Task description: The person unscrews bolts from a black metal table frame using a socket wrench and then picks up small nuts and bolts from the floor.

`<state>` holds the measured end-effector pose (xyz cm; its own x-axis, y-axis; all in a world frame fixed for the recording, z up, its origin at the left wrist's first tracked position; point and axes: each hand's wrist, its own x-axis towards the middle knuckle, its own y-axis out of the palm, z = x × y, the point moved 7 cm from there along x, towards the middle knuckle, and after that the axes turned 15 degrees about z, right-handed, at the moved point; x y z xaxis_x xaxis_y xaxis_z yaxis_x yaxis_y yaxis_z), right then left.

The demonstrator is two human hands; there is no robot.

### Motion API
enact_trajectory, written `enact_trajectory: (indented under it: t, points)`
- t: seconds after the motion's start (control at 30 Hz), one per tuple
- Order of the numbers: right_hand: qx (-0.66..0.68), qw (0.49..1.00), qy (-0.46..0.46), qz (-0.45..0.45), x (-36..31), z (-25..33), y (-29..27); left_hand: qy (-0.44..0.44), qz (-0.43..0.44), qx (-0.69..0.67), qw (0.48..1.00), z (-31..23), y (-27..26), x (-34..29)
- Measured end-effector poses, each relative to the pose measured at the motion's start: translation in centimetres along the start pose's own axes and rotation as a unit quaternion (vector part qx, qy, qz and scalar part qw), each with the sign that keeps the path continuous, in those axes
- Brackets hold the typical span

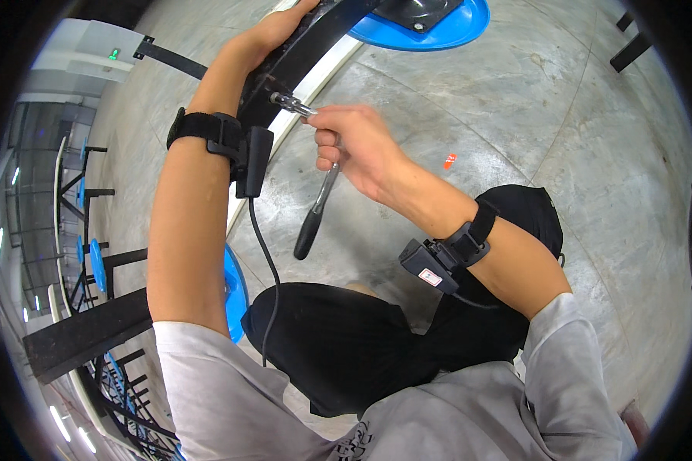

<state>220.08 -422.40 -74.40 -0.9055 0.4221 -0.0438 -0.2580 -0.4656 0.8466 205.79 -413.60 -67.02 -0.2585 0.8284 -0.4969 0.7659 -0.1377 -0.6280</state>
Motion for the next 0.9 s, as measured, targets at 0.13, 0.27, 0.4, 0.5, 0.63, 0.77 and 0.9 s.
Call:
enact_trajectory:
  t: [0.13,0.27,0.4,0.5,0.63,0.77,0.9]
  points:
    - [0.081,0.996,0.044,0.023,0.0,-0.7,1.2,-0.019,-0.018,-0.009,1.0,0.4,-0.4,0.5]
    - [0.245,0.968,0.043,0.035,0.6,-1.5,0.9,0.006,-0.02,-0.003,1.0,-0.3,-0.1,0.4]
    - [0.189,0.981,0.046,0.02,0.1,-0.6,1.3,0.004,0.007,-0.027,1.0,-0.9,0.1,-0.2]
    - [-0.477,0.878,-0.045,0.009,0.0,2.8,1.3,-0.004,0.001,-0.011,1.0,0.1,0.1,0.2]
    - [-0.828,0.517,-0.216,0.022,-2.0,4.0,4.8,-0.011,-0.006,-0.014,1.0,1.3,-0.4,0.7]
    - [-0.615,0.761,-0.204,-0.025,-3.2,5.2,2.8,-0.03,-0.014,0.005,0.999,1.4,-0.5,0.3]
    - [-0.356,0.931,-0.069,-0.037,-2.0,2.8,0.0,-0.008,-0.008,0.004,1.0,1.4,-0.6,0.6]
